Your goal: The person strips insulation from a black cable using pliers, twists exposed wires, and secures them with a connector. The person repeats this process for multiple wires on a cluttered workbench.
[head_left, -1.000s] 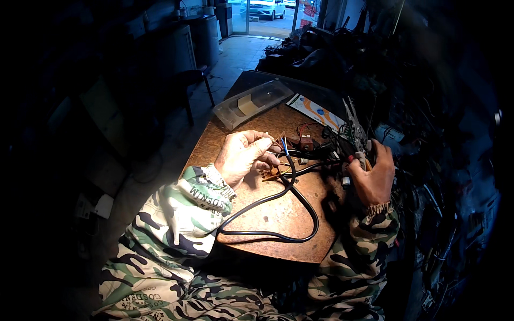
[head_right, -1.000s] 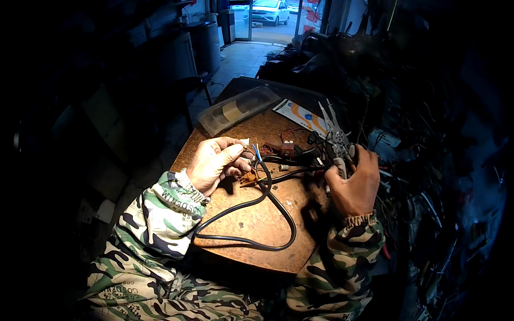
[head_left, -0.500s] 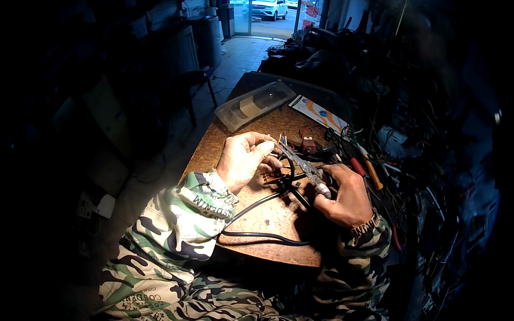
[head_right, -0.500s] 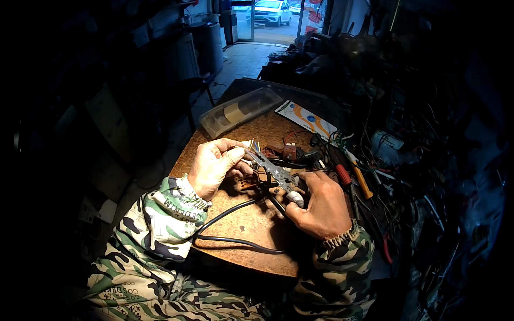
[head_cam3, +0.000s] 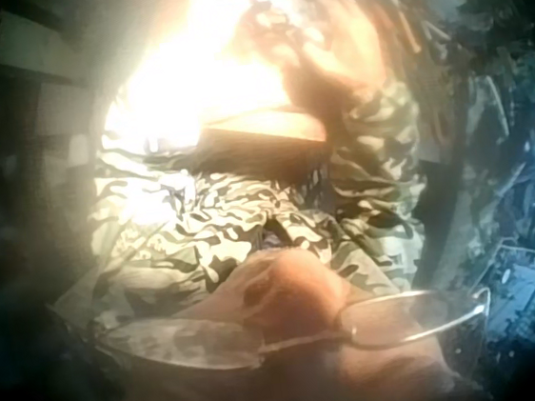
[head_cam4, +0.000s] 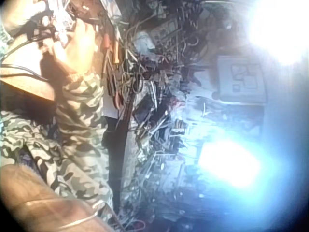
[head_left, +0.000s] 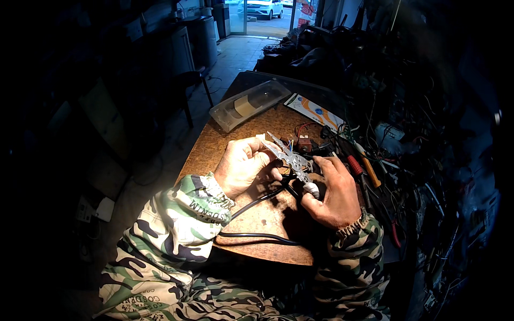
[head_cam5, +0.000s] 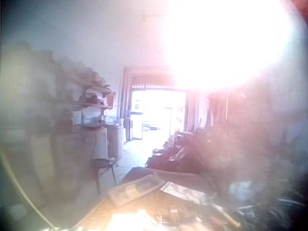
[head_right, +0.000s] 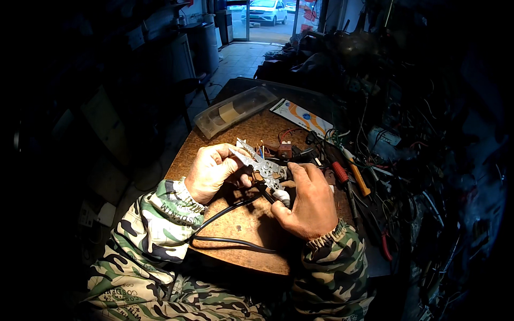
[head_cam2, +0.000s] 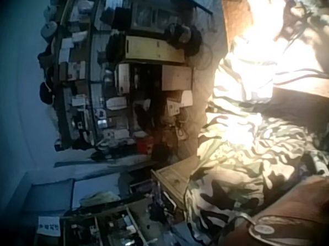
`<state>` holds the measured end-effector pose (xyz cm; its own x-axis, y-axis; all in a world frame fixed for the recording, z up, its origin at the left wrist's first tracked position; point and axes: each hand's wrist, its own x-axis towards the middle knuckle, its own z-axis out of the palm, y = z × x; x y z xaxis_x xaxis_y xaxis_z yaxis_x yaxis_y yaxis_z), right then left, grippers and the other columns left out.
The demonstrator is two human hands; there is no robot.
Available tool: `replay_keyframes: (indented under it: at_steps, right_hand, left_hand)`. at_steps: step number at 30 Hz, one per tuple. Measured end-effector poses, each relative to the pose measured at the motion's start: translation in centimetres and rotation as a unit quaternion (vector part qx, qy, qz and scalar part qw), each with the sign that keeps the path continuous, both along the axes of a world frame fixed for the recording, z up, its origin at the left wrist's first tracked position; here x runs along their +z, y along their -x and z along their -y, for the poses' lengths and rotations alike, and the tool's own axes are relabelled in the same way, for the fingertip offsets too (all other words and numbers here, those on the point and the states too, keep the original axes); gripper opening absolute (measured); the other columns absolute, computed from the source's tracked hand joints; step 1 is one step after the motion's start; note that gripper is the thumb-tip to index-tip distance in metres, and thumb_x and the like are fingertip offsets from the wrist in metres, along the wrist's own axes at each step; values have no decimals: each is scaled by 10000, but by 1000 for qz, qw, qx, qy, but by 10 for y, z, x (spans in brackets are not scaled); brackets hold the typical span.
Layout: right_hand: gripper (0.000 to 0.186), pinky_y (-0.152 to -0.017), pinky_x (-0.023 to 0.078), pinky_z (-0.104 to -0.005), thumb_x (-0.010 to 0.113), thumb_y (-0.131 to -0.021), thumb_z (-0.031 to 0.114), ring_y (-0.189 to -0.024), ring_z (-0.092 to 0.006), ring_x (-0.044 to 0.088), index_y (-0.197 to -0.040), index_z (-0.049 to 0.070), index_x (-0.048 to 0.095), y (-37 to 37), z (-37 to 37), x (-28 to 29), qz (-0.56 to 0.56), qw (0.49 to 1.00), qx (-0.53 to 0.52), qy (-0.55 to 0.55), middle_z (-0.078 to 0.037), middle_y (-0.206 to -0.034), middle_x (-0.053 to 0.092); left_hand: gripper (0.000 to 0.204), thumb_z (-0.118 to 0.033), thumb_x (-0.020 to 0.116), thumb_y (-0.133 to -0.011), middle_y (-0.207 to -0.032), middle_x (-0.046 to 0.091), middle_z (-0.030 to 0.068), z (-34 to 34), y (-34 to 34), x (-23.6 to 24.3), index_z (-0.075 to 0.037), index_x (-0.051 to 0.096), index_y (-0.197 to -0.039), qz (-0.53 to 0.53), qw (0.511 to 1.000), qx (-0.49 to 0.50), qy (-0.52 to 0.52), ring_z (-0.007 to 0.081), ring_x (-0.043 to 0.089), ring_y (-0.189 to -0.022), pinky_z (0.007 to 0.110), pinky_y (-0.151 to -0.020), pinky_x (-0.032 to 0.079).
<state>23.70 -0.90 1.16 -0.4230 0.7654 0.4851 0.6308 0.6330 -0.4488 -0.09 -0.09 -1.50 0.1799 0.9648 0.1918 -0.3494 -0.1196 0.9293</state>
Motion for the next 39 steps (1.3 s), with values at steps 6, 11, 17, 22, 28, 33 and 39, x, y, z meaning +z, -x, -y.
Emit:
replay_keyframes:
  at_steps: [6, 11, 17, 22, 28, 33, 39]
  right_hand:
    - [649, -879, 530, -433, 705, -685, 193, -985, -383, 620, -1239, -123, 578, 3, 1, 2, -2, 1000, 8, -27, -243, -1070, 598]
    - [644, -850, 542, -420, 706, -678, 178, -948, -362, 628, -1240, -115, 595, 1, -2, -2, -9, 999, 24, -38, -235, -1040, 602]
    - [618, -781, 558, -401, 707, -678, 170, -878, -349, 644, -1223, -105, 616, -2, 1, 7, -21, 999, 39, -4, -231, -1006, 601]
    - [597, -753, 563, -397, 704, -679, 162, -811, -348, 656, -1208, -106, 627, -3, -2, 2, -21, 998, 50, -9, -223, -949, 611]
    - [500, -751, 557, -380, 693, -710, 138, -791, -325, 674, -1151, -93, 647, -2, -4, -2, -84, 995, 48, 33, -219, -947, 652]
    - [466, -757, 545, -386, 685, -752, 151, -824, -314, 670, -1162, -65, 637, -14, -17, 3, -143, 977, -160, 18, -207, -995, 661]
    - [573, -991, 448, -483, 799, -791, 285, -1142, -414, 553, -1219, -50, 617, -26, -27, -1, 42, 954, -214, -206, -247, -1192, 600]
  left_hand:
    - [217, -115, 619, -1005, -954, 708, 160, 2, 0, 2, 81, 623, -1097, -22, 1000, 4, -21, 215, 730, -727, 303, -653, 611]
    - [216, -141, 631, -1002, -938, 703, 146, 7, 1, 6, 65, 614, -1061, -12, 1000, 5, 9, 212, 731, -720, 294, -637, 607]
    - [255, -217, 656, -994, -910, 694, 106, 6, 1, 5, 27, 614, -1054, 15, 999, -28, 14, 194, 731, -714, 264, -608, 596]
    - [264, -226, 656, -995, -902, 692, 96, 7, 4, 5, 23, 617, -1075, -6, 999, -17, 32, 187, 730, -711, 253, -592, 589]
    - [239, -181, 661, -990, -892, 700, 116, 5, 3, 7, 33, 624, -1091, 0, 1000, -16, 27, 202, 723, -704, 283, -631, 594]
    - [226, -168, 660, -986, -900, 706, 144, 4, 4, 6, 33, 638, -1086, 20, 1000, 2, 9, 223, 722, -750, 325, -705, 602]
    - [245, -214, 636, -1001, -900, 702, 126, 6, 4, 11, 21, 655, -1069, 1, 1000, -2, 25, 195, 716, -757, 307, -720, 596]
